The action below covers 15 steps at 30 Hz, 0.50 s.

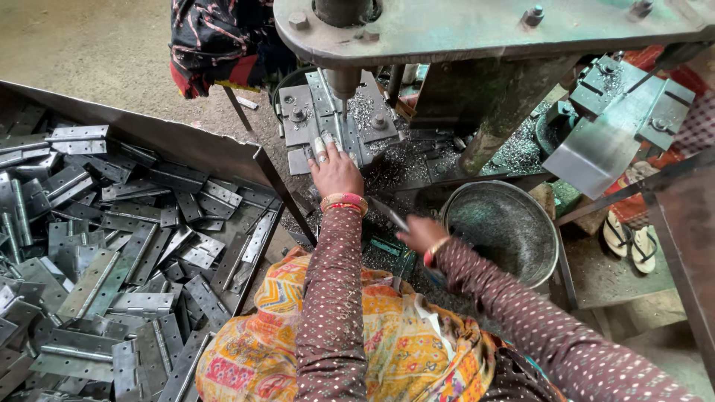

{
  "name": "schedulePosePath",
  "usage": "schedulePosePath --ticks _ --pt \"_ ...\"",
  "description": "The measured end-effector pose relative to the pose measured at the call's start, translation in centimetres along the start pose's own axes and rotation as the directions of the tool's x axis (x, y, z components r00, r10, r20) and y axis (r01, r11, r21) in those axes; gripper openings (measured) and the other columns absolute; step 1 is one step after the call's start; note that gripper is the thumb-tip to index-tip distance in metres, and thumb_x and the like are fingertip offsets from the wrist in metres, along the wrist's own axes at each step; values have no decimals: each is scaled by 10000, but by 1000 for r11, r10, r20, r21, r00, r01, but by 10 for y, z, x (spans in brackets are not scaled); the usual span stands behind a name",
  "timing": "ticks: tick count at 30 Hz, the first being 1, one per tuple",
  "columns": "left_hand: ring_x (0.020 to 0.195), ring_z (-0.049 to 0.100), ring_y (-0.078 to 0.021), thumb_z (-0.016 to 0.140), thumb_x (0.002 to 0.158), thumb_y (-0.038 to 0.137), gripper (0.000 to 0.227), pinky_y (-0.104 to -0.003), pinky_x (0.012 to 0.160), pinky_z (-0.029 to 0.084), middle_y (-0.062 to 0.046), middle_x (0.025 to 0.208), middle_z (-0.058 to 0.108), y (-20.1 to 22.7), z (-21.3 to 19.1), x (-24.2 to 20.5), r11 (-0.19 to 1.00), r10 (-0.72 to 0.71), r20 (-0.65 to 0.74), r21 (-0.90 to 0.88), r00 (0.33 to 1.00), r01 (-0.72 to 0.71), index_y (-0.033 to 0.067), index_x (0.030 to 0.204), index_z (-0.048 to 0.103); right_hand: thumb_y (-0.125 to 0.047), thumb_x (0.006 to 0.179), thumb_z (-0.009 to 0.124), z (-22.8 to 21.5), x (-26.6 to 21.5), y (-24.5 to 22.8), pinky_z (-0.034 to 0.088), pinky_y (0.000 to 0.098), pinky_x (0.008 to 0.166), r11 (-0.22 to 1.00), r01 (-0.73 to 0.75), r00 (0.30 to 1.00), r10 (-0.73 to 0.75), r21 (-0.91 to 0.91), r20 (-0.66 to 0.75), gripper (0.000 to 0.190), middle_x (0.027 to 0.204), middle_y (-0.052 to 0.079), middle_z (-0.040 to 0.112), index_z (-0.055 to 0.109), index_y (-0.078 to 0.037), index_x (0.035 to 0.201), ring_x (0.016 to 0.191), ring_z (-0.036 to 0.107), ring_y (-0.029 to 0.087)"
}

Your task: The person sits on the floor and operates a metalworking machine, placing metal pieces into the press and using a lever to activate the mechanism. They repeatedly pick up metal parts from a nearby bin and process them.

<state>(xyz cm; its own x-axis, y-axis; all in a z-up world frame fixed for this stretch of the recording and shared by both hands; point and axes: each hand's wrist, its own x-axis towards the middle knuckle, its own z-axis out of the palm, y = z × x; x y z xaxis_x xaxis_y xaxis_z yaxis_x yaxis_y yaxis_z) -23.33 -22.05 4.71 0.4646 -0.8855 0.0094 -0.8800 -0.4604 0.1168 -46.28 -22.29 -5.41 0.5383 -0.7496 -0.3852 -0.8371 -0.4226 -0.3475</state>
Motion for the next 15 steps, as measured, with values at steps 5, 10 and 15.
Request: schedulePosePath --ticks 5,10,15 --pt "1447 366 -281 394 1034 235 413 -520 1197 245 -99 1608 349 -1 -7 -7 1000 11 52 6 999 -11 86 1379 564 -420 953 652 29 -9 13 558 445 717 997 -62 997 64 45 -49 354 869 142 737 665 -73 1023 753 716 310" --pt "1437 382 -303 408 1052 281 419 -537 1205 248 -100 1628 326 -3 -23 -6 999 33 173 30 984 -39 110 1405 554 -464 923 663 -22 13 -8 572 453 734 996 -90 993 89 8 77 459 887 155 740 626 -39 1091 777 735 319" --pt "1484 314 -285 405 1034 276 389 -535 1199 210 -85 1610 305 -1 -15 12 996 8 40 87 999 -12 121 1339 589 -517 897 698 -53 21 -19 550 460 762 992 -21 997 30 -123 77 515 902 164 722 637 -38 1076 825 715 324"
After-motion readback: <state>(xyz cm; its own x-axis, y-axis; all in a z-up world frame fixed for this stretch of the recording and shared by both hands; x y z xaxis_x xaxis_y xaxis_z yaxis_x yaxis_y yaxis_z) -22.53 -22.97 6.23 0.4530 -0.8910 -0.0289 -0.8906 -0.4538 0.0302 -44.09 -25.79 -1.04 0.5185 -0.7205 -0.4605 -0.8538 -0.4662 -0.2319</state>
